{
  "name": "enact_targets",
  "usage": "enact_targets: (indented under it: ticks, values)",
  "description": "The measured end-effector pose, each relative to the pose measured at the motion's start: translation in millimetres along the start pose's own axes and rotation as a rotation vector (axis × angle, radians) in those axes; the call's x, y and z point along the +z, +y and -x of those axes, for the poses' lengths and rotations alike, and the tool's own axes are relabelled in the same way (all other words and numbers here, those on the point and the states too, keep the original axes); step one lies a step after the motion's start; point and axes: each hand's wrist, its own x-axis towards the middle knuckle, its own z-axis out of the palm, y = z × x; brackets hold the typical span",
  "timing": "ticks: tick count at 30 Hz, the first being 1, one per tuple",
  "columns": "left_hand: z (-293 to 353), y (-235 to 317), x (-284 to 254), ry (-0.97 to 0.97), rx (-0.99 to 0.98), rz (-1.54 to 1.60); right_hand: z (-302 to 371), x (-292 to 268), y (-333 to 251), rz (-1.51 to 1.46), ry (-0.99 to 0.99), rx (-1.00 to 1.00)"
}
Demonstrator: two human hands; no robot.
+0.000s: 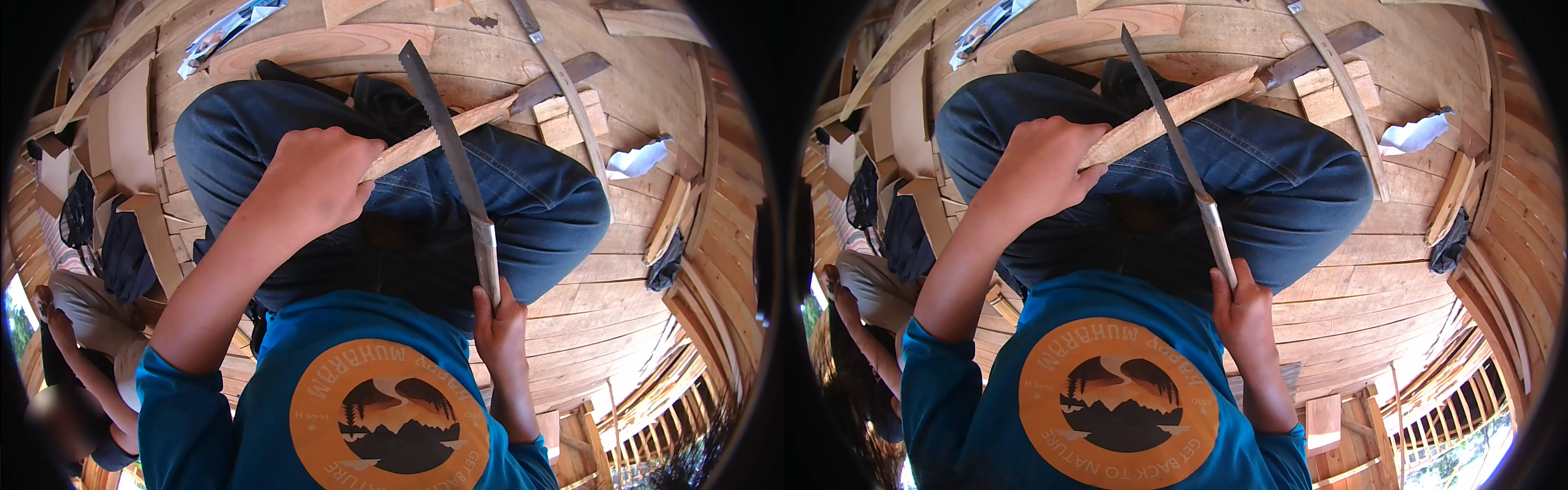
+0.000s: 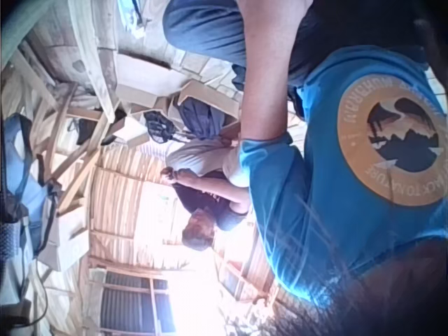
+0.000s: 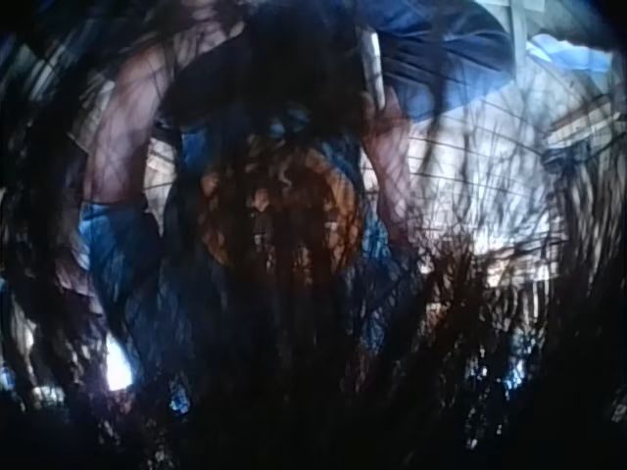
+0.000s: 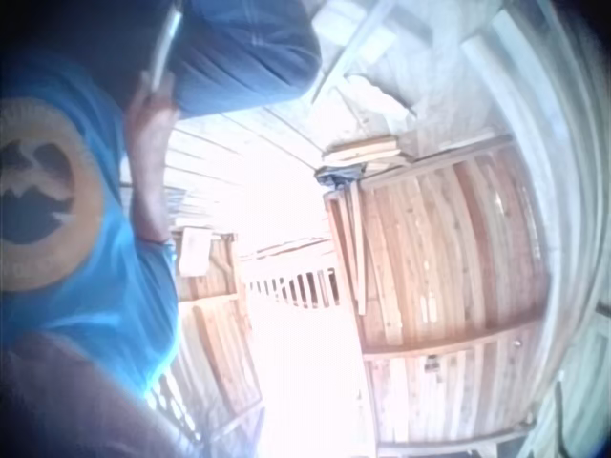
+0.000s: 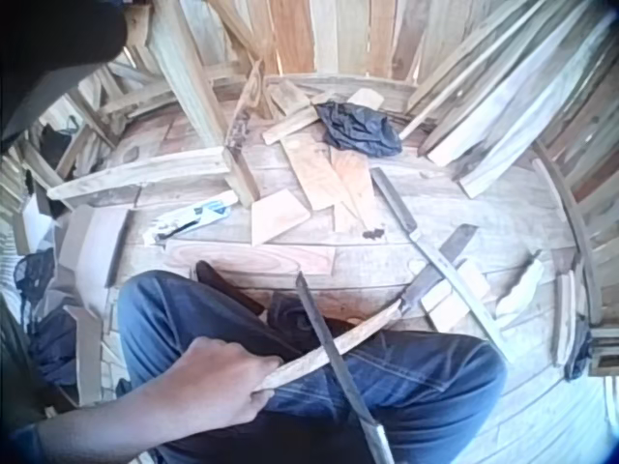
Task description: The person shaves a piece of wood using a large knife while sitting on the floor, holding the wood steady and pulling the blade towards themselves to remove thin strips.
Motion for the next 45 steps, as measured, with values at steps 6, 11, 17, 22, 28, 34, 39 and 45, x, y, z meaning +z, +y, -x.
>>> enact_targets:
  ticks: [6, 11, 17, 22, 28, 34, 39, 45]
  values:
    - [0, 1, -1, -0.001, 0.003, -0.014, -1, 1, 0, 0.000, 0.009, -0.008]
    - [-2, -3, -1, 0.006, -0.011, 0.045, 1, 2, 3, -0.039, 0.038, -0.004]
    - [-3, -2, -4, -0.029, -0.041, 0.029, 5, -1, 11, -0.009, 0.030, -0.005]
    - [-5, -5, -3, -0.018, -0.007, 0.029, 10, -1, 15, -0.010, 0.003, 0.021]
    - [-4, -6, -2, 0.009, 0.008, 0.036, 9, -3, 12, 0.010, 0.005, 0.034]
    - [-5, -9, -1, 0.018, 0.005, 0.043, 13, -2, 9, 0.042, -0.001, 0.015]
    - [-6, -8, -1, 0.004, -0.001, 0.040, 11, -2, 10, 0.009, -0.001, 0.034]
    - [-6, -9, -1, 0.002, 0.002, 0.036, 11, -2, 11, 0.025, 0.000, 0.026]
